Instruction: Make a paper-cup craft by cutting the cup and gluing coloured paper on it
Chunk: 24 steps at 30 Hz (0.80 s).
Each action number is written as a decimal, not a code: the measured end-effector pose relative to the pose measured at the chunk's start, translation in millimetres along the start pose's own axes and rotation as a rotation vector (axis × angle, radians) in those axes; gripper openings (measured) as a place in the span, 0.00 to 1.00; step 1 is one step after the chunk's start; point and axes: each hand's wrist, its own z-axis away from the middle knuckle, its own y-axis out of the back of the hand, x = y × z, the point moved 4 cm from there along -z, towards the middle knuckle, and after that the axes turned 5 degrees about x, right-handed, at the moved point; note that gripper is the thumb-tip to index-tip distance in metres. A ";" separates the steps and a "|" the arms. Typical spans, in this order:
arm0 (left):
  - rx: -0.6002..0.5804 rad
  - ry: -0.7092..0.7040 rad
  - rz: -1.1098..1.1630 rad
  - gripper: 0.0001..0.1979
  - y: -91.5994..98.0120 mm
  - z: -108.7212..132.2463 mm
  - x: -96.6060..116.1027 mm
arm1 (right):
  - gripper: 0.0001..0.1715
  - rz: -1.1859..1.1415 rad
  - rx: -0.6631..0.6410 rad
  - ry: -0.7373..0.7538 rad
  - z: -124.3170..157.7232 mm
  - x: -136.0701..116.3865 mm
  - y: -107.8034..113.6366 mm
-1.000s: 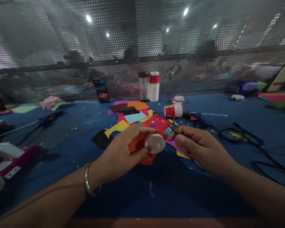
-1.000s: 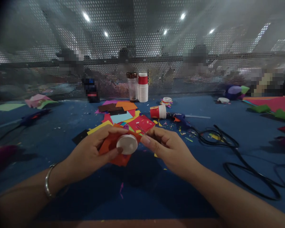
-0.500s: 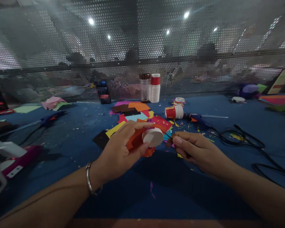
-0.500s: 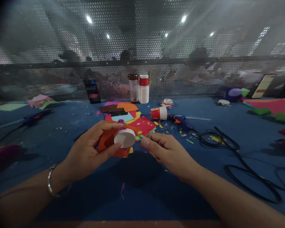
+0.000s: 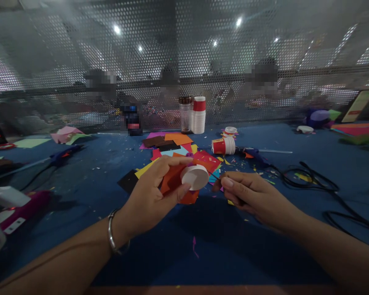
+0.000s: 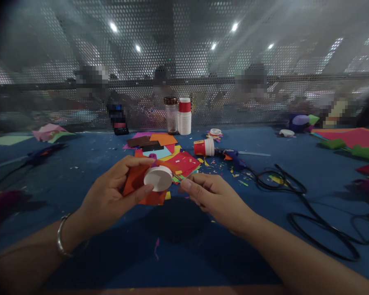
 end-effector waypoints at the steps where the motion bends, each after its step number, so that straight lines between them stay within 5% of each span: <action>1: 0.003 0.003 0.003 0.18 0.2 -0.2 -0.1 | 0.31 0.001 0.002 -0.002 -0.2 -0.1 0.0; 24: -0.028 0.329 0.545 0.22 -10.6 -0.7 -15.1 | 0.31 -0.061 -0.004 -0.040 0.3 0.6 -0.3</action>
